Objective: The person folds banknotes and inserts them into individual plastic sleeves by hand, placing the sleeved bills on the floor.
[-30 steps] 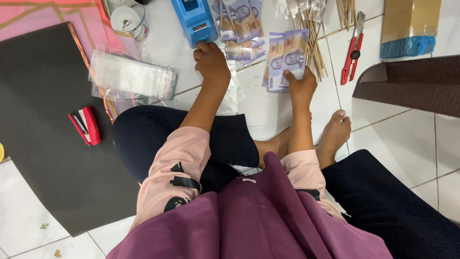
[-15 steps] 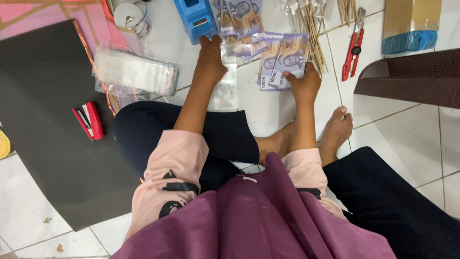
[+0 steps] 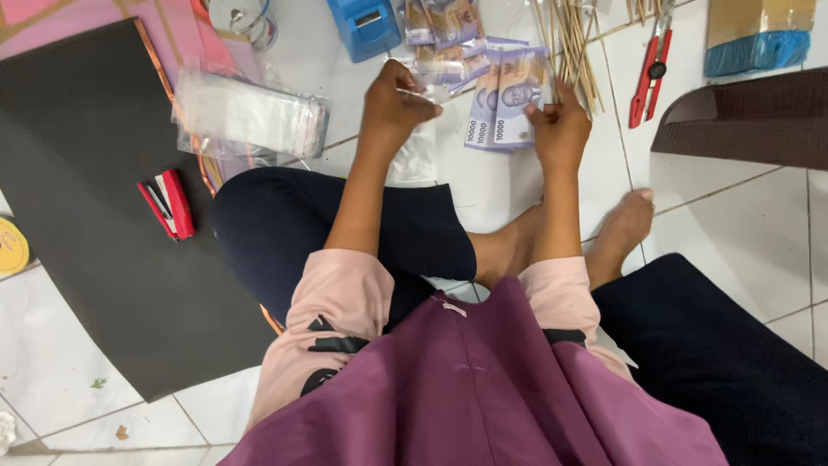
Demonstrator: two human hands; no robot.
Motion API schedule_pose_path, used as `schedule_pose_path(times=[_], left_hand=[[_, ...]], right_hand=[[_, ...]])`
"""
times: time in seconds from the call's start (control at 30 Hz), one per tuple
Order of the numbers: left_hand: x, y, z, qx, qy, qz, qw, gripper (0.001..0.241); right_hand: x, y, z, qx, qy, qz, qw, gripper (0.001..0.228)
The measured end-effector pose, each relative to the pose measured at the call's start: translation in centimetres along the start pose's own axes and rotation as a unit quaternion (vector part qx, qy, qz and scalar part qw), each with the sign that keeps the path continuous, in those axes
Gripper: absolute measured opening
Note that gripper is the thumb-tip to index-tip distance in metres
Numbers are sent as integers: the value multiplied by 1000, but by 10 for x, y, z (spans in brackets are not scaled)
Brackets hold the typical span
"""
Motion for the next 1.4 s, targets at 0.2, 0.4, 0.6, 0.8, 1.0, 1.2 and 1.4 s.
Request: schedule_pose_path(times=[0.2,0.4,0.6,0.8,1.0,1.2,1.4], left_hand=[[-11,17,11,26,-85,41,995,68],[-13,18,26,52,-107,93,989,73],[-18,24,28,75,-121,100,985,72],[-13,11,34,-142,-139,39,979,101],[-11,22,32,-178,-75,-6,981,58],[-11,26,25,-233,-23,-35,972,36],[-15,31,24,-214,-38,-20,976,37]], right_hand=[[-3,-86,-28,105,-6,-13,994,19],[-11,-126,-26,201,-73,-100,972,19],[-17,-137,-19,230,-122,-46,964,21],[-15,-134,-21,231,-33,33,972,4],[-15,-132,-25,236,-30,23,971,7],[-6,-116,-29,273,-35,4,961,28],[5,-118,-58,370,58,87,923,55]])
Point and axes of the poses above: each hand's wrist, its own x-axis towards the middle knuckle, its own z-axis out of the palm, y = z × x, the point moved 1 cm from there along x, towards the middle knuckle, and after that the axes turned 15 degrees about y, right-handed, at the moved point
